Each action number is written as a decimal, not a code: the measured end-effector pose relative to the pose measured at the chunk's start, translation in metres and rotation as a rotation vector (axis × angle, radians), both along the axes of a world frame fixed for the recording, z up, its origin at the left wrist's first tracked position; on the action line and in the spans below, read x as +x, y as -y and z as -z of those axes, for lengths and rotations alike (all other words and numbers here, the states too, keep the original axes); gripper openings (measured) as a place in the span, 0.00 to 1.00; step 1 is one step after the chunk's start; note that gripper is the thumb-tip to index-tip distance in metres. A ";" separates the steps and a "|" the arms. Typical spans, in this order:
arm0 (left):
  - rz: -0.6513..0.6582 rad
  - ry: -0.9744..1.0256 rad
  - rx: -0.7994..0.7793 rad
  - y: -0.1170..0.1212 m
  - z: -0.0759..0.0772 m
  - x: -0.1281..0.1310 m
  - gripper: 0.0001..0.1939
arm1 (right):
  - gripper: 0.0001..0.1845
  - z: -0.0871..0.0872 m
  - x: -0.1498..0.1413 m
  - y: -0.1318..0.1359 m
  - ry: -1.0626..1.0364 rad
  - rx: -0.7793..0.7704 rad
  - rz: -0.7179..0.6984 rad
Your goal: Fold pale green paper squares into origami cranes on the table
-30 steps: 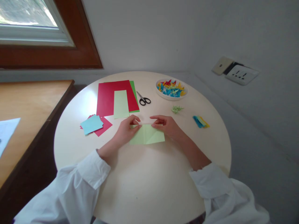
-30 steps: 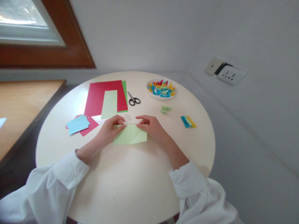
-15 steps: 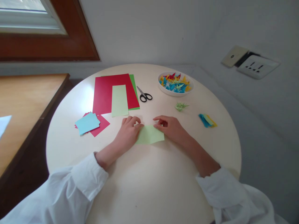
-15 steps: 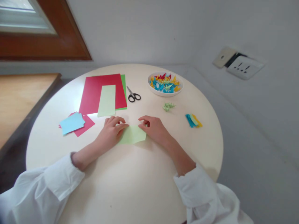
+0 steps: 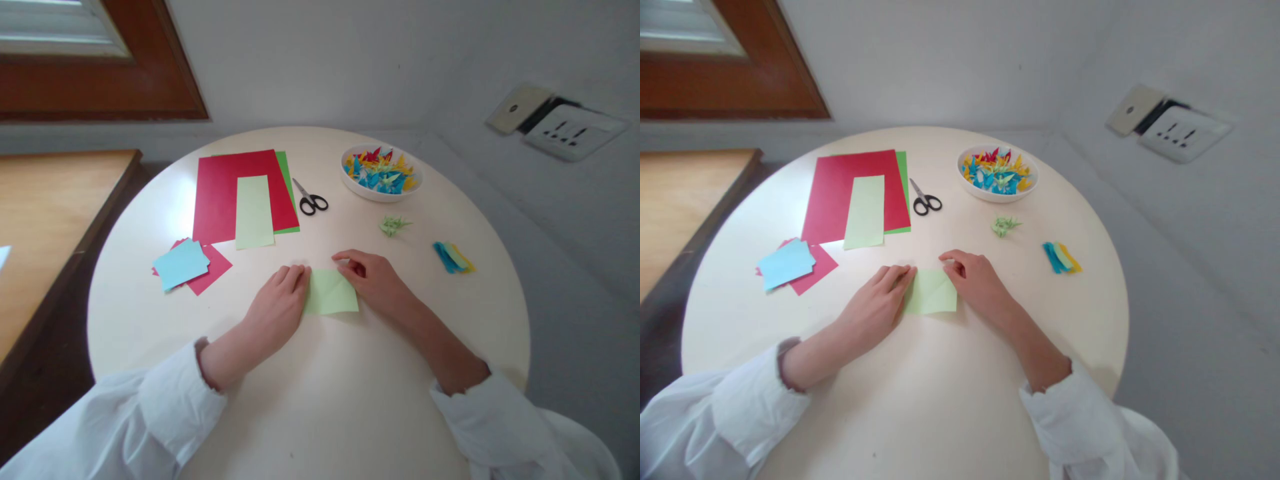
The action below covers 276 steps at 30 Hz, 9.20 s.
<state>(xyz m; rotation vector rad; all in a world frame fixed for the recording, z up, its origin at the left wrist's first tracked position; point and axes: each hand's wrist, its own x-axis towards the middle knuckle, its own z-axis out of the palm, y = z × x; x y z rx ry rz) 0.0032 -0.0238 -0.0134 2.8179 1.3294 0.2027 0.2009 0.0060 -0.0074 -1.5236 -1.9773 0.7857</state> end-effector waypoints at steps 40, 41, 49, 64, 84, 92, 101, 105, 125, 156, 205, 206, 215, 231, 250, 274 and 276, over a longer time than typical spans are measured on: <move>0.010 0.016 0.098 0.011 0.004 -0.003 0.24 | 0.17 0.000 0.000 0.012 -0.056 0.004 0.093; -0.009 0.028 0.084 0.013 0.005 -0.004 0.25 | 0.18 0.000 0.000 0.014 -0.078 -0.002 0.110; -0.053 0.013 0.066 0.016 0.009 -0.007 0.27 | 0.18 0.003 0.000 0.020 -0.038 0.026 0.100; -0.057 -0.019 0.082 0.016 0.007 -0.006 0.27 | 0.20 0.005 0.003 0.029 -0.065 0.031 0.133; -0.060 -0.012 0.079 0.017 0.008 -0.006 0.27 | 0.19 0.005 0.007 0.040 -0.032 0.016 0.095; -0.062 0.001 0.080 0.017 0.008 -0.006 0.27 | 0.19 0.004 0.009 0.041 -0.040 -0.008 0.073; -0.058 0.001 0.072 0.017 0.008 -0.007 0.28 | 0.19 0.005 0.009 0.040 -0.040 -0.005 0.077; -0.058 -0.005 0.070 0.017 0.008 -0.007 0.28 | 0.21 0.003 0.009 0.041 -0.041 -0.036 0.069; -0.169 0.150 0.135 -0.001 0.015 -0.012 0.27 | 0.19 0.004 0.015 0.035 -0.320 -0.032 0.217; 0.138 0.204 0.327 0.007 0.007 0.014 0.06 | 0.20 0.003 0.015 0.051 0.002 0.458 -0.155; 0.130 0.298 -0.144 0.047 -0.011 0.017 0.18 | 0.07 0.003 0.008 0.047 0.086 0.191 0.091; 0.123 0.293 -0.147 0.047 -0.010 0.017 0.18 | 0.07 0.003 0.008 0.047 0.097 0.193 0.098; 0.093 0.278 -0.141 0.048 -0.007 0.018 0.19 | 0.05 0.008 0.004 0.048 0.212 0.269 0.141; 0.077 0.248 -0.098 0.047 -0.006 0.019 0.19 | 0.04 0.004 0.001 0.046 0.211 0.168 0.203; 0.070 0.185 -0.114 0.047 -0.008 0.021 0.19 | 0.04 0.006 -0.001 0.046 0.226 0.199 0.234; 0.129 0.137 -0.055 0.046 -0.003 0.022 0.21 | 0.04 0.007 -0.001 0.045 0.236 0.225 0.230; 0.127 0.128 -0.052 0.046 -0.003 0.022 0.21 | 0.04 0.008 -0.001 0.045 0.234 0.224 0.228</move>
